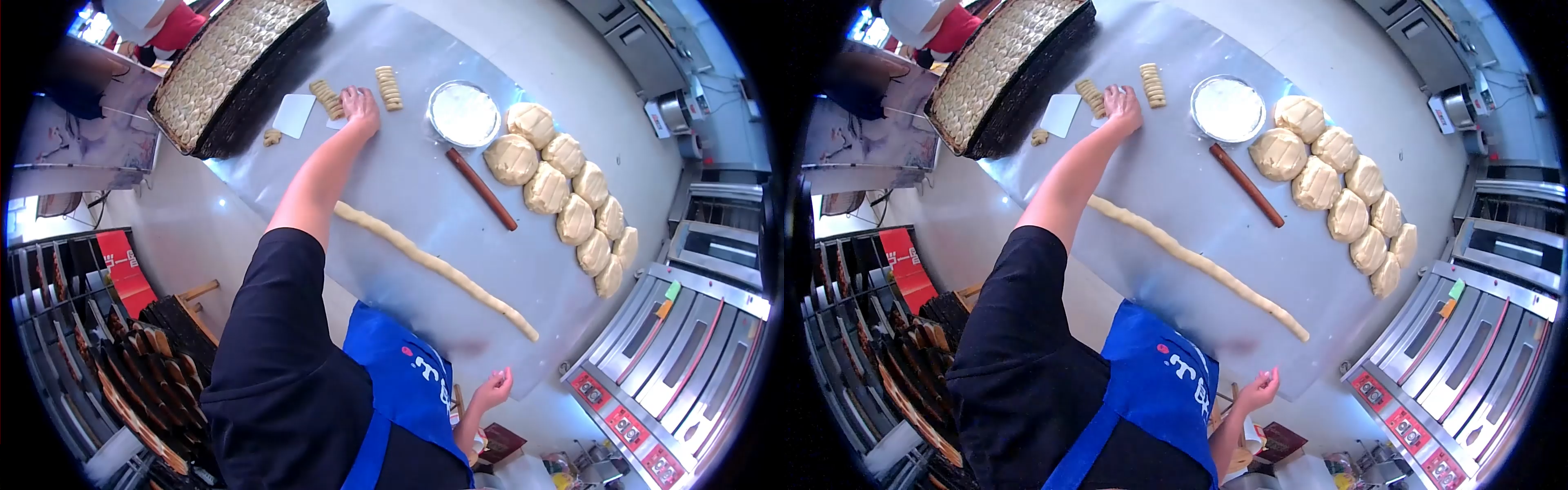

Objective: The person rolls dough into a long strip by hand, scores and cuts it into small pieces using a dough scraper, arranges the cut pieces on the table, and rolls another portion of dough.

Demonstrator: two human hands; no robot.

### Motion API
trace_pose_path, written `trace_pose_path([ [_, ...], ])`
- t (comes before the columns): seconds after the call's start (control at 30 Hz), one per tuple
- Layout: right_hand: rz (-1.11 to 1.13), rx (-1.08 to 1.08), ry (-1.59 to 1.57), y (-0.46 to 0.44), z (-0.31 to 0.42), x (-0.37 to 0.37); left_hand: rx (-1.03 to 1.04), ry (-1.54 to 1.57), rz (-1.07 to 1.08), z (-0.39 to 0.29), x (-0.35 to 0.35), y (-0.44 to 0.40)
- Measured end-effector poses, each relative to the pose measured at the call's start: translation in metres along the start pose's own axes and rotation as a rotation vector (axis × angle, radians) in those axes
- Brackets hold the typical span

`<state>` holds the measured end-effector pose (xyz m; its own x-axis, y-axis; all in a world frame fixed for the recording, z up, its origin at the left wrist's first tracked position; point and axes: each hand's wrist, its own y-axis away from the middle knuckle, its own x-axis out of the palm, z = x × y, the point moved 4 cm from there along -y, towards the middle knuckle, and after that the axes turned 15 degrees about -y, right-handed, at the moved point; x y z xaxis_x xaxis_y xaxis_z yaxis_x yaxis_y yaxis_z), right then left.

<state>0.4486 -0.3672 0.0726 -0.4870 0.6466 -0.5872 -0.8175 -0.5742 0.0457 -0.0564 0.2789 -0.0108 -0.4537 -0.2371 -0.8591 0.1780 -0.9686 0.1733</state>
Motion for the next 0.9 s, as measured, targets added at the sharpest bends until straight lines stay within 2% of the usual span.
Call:
trace_pose_path([
  [0.07, 0.012, 0.015, 0.025, 0.002, -0.004, 0.001, -0.032, -0.025, -0.037, 0.001, 0.0, 0.006],
  [0.13, -0.023, -0.033, 0.007, 0.005, -0.002, 0.001, -0.103, 0.191, -0.431, 0.018, -0.011, 0.022],
  [0.2, -0.03, -0.003, 0.005, 0.007, 0.0, -0.002, -0.16, 0.449, -0.379, 0.057, -0.015, 0.026],
  [0.27, -0.03, 0.027, 0.007, 0.01, -0.002, -0.006, -0.445, 0.412, -0.283, 0.103, 0.01, 0.021],
  [0.33, -0.015, 0.026, 0.011, 0.014, -0.005, -0.008, -0.715, 0.398, -0.026, 0.149, 0.039, 0.016],
  [0.4, -0.008, 0.023, 0.031, 0.015, -0.008, -0.01, -0.663, 0.213, 0.205, 0.179, 0.077, 0.007],
  [0.47, -0.003, 0.02, 0.05, 0.013, -0.012, -0.012, -0.52, 0.285, 0.377, 0.195, 0.087, 0.013],
  [0.63, 0.024, -0.067, 0.013, -0.006, -0.002, -0.009, -0.465, 0.347, 0.382, 0.194, 0.1, 0.015],
  [0.77, 0.037, -0.063, -0.023, -0.014, 0.012, -0.005, -0.506, 0.329, 0.393, 0.196, 0.101, 0.013],
  [0.83, 0.027, -0.041, -0.014, -0.017, 0.013, -0.002, -0.4, 0.357, 0.359, 0.199, 0.108, 0.008],
  [0.9, 0.041, -0.062, 0.023, -0.018, 0.012, -0.003, -0.421, 0.358, 0.376, 0.201, 0.115, 0.005],
])
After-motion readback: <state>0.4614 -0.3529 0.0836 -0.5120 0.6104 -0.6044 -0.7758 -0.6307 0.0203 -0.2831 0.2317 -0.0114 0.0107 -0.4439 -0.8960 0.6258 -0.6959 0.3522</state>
